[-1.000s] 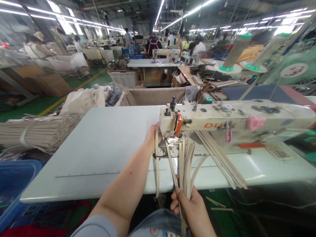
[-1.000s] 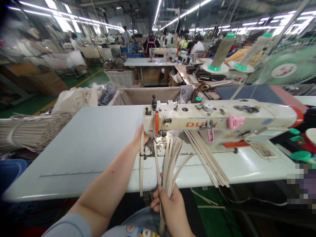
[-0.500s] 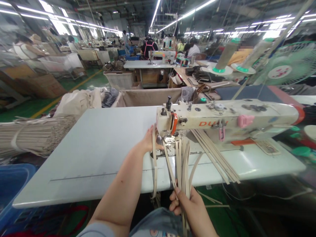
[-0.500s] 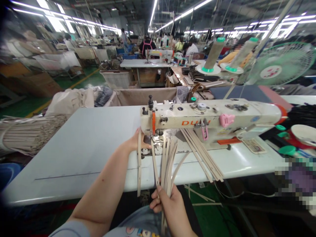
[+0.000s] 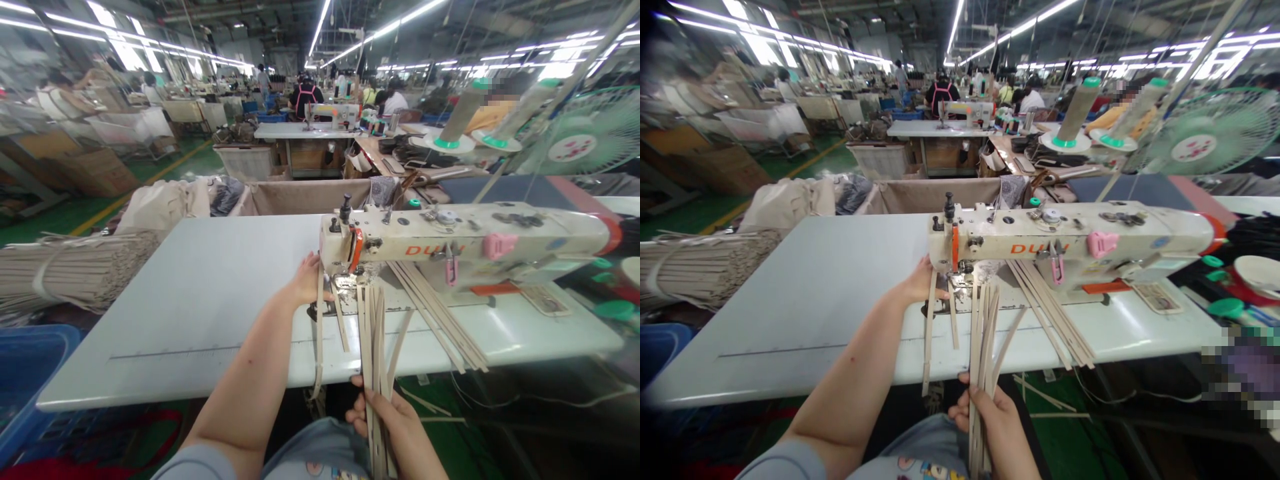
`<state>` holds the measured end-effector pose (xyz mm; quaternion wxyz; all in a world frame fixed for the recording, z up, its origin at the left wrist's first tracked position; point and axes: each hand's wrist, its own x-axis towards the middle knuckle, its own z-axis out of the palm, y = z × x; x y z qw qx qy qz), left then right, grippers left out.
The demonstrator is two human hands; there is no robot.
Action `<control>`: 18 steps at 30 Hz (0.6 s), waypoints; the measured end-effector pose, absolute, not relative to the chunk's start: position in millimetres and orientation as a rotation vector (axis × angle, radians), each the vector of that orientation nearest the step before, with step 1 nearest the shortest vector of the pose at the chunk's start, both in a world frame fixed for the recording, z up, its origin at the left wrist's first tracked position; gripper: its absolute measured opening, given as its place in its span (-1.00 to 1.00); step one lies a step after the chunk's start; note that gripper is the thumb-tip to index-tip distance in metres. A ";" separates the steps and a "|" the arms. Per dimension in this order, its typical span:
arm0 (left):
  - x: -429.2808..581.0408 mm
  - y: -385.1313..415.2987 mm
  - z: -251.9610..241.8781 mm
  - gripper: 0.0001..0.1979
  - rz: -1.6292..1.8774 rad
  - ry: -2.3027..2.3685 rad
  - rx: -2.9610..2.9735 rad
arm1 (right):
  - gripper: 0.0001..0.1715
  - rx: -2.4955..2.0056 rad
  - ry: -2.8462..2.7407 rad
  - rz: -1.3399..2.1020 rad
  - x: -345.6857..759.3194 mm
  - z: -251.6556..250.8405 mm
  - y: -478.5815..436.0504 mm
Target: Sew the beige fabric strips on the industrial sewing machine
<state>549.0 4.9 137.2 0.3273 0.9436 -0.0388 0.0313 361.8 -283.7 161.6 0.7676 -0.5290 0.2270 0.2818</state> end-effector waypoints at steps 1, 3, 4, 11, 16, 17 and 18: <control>549.2 4.6 137.6 0.07 0.074 -0.108 2.482 | -0.26 -1.146 0.494 0.610 361.4 162.7 -283.2; 549.3 4.6 138.0 0.06 0.074 -0.110 2.479 | -0.24 -1.138 0.498 0.607 361.2 162.4 -282.3; 549.2 4.7 138.2 0.05 0.075 -0.109 2.472 | -0.23 -1.134 0.500 0.605 361.5 160.9 -282.0; 548.8 6.1 138.7 0.00 0.069 -0.098 2.459 | -0.08 -1.172 0.526 0.619 364.4 148.1 -283.2; 549.0 5.8 137.6 0.16 0.090 -0.076 2.429 | -0.24 -1.195 0.480 0.587 363.0 150.8 -282.0; 548.8 5.9 137.0 0.18 0.102 -0.064 2.418 | -0.25 -1.194 0.479 0.588 362.9 151.1 -281.5; 548.6 6.2 136.2 0.20 0.117 -0.052 2.409 | -0.26 -1.194 0.479 0.589 363.0 151.3 -280.9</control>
